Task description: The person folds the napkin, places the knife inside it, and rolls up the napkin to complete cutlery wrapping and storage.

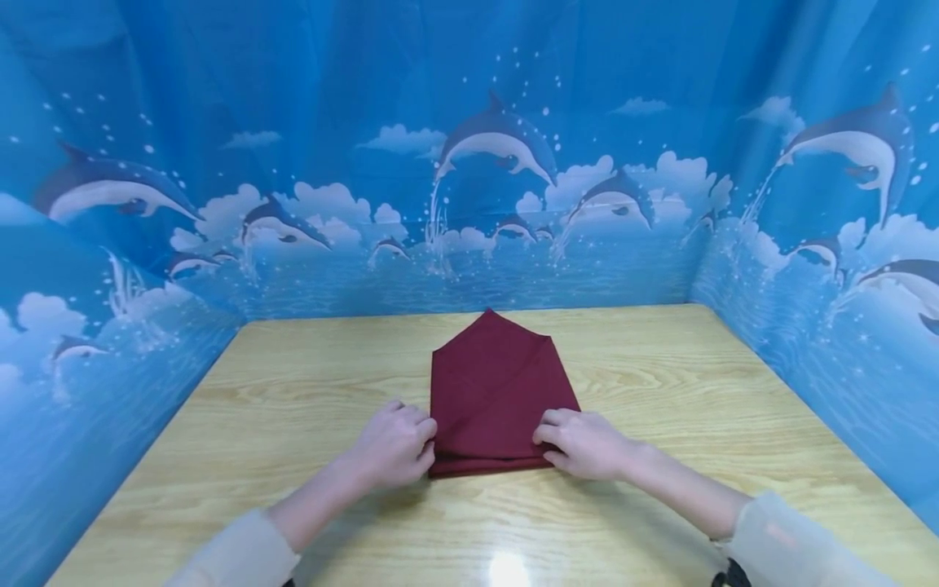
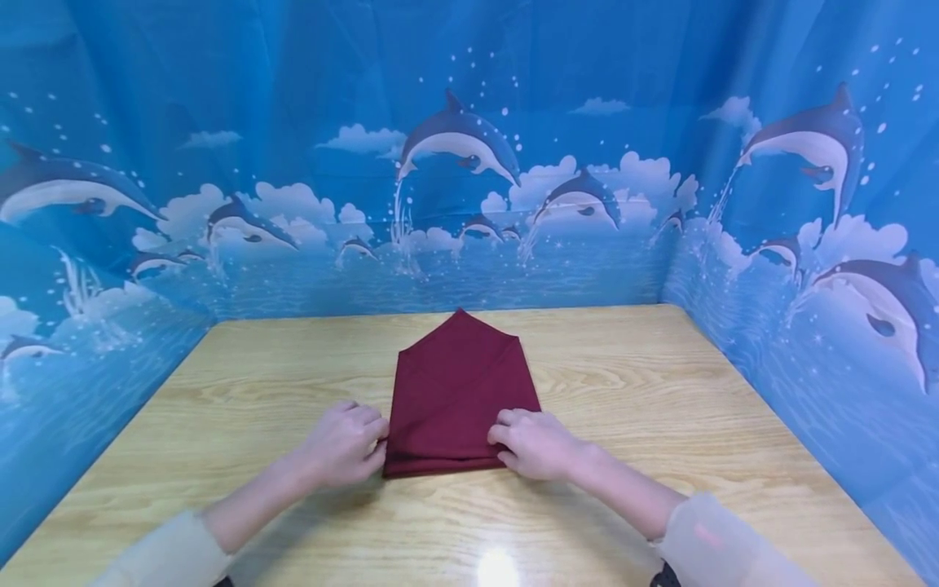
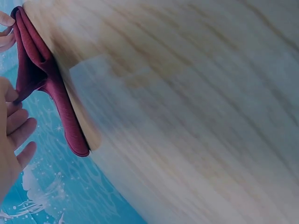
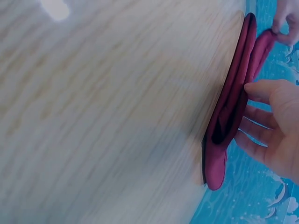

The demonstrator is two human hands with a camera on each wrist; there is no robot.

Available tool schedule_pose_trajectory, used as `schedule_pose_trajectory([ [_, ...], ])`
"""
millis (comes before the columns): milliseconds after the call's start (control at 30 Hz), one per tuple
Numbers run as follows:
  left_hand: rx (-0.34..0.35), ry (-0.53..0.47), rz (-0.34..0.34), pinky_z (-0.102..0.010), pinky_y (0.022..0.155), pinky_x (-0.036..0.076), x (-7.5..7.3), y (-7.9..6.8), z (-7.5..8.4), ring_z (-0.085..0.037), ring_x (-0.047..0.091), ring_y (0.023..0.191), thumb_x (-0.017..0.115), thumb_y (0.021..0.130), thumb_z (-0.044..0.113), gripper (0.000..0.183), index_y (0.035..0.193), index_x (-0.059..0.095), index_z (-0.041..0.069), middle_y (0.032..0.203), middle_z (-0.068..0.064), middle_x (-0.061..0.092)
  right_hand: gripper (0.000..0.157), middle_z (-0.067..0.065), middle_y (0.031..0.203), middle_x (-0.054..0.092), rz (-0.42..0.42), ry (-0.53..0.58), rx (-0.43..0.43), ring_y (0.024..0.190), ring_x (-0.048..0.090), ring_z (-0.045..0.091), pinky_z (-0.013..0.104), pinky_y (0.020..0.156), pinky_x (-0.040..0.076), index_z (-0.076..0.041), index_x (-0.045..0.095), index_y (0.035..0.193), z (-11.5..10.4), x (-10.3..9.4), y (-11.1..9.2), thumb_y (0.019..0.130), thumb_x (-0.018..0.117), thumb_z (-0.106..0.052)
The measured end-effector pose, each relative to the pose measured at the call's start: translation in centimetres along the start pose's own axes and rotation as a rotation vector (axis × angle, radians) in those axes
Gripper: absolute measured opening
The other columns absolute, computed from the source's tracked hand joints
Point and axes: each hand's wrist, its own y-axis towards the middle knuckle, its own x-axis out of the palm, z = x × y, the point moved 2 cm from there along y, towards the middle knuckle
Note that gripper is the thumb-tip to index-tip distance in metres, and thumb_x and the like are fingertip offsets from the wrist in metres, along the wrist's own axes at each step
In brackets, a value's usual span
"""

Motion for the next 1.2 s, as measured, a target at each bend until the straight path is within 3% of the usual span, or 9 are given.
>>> schedule_pose_trajectory([
  [167,-0.038,-0.028,-0.217,-0.029,0.054,0.036,0.2,-0.4,0.2,-0.011,0.050,0.055,0.063,0.068,0.017,0.021,0.059,0.044,0.018,0.057,0.009,0.044,0.012,-0.005,0.084,0.056,0.000,0.011,-0.009,0.076,0.054,0.008,0.025,0.063,0.047,-0.015,0.068,0.093,0.6,0.0,-0.6,0.081,0.069,-0.014],
  [267,-0.056,-0.048,-0.277,-0.028,0.052,0.033,0.2,-0.6,0.2,-0.009,0.048,0.054,0.063,0.069,0.018,0.022,0.058,0.044,0.019,0.056,0.010,0.044,0.012,-0.006,0.084,0.056,0.001,0.026,-0.012,0.075,0.054,0.008,0.024,0.063,0.047,-0.015,0.070,0.092,0.9,-0.2,-0.9,0.081,0.069,-0.013],
  [533,-0.084,-0.074,-0.340,-0.030,0.052,0.035,0.4,-0.9,0.3,-0.007,0.047,0.053,0.064,0.070,0.018,0.024,0.057,0.044,0.020,0.056,0.010,0.044,0.012,-0.007,0.081,0.052,0.006,-0.007,0.014,0.070,0.051,0.006,0.024,0.058,0.045,-0.014,0.068,0.093,1.5,-0.6,-1.6,0.081,0.070,-0.015],
  [700,-0.104,-0.030,-0.375,-0.033,0.059,0.041,0.5,-0.6,0.4,-0.012,0.051,0.063,0.067,0.073,0.023,0.019,0.065,0.050,0.018,0.065,0.007,0.046,0.018,-0.003,0.085,0.056,0.024,-0.024,0.040,0.075,0.056,0.010,0.027,0.062,0.049,-0.010,0.065,0.098,1.5,-0.5,-1.8,0.081,0.069,-0.016],
  [867,-0.026,0.008,-0.369,-0.034,0.070,0.045,0.1,0.4,1.7,-0.015,0.051,0.073,0.065,0.079,0.027,0.011,0.078,0.063,0.016,0.074,0.005,0.051,0.018,-0.002,0.084,0.058,0.061,-0.069,0.008,0.074,0.057,0.011,0.027,0.063,0.049,-0.010,0.066,0.096,1.2,-0.1,-2.0,0.081,0.070,-0.017],
  [1000,0.008,0.039,-0.362,-0.029,0.063,0.042,0.2,1.3,3.2,-0.014,0.049,0.068,0.067,0.079,0.032,0.019,0.077,0.065,0.014,0.070,0.004,0.053,0.018,-0.002,0.082,0.059,0.057,-0.116,-0.045,0.074,0.057,0.011,0.027,0.063,0.049,-0.009,0.067,0.094,0.4,-0.3,-1.8,0.080,0.070,-0.020],
  [1200,-0.024,0.130,-0.389,-0.028,0.054,0.037,0.9,2.1,4.5,-0.015,0.048,0.057,0.071,0.073,0.036,0.027,0.063,0.059,0.013,0.063,0.002,0.051,0.018,-0.002,0.077,0.055,0.008,-0.209,-0.083,0.069,0.053,0.014,0.026,0.055,0.046,-0.008,0.066,0.088,-0.6,0.0,-1.6,0.077,0.072,-0.021],
])
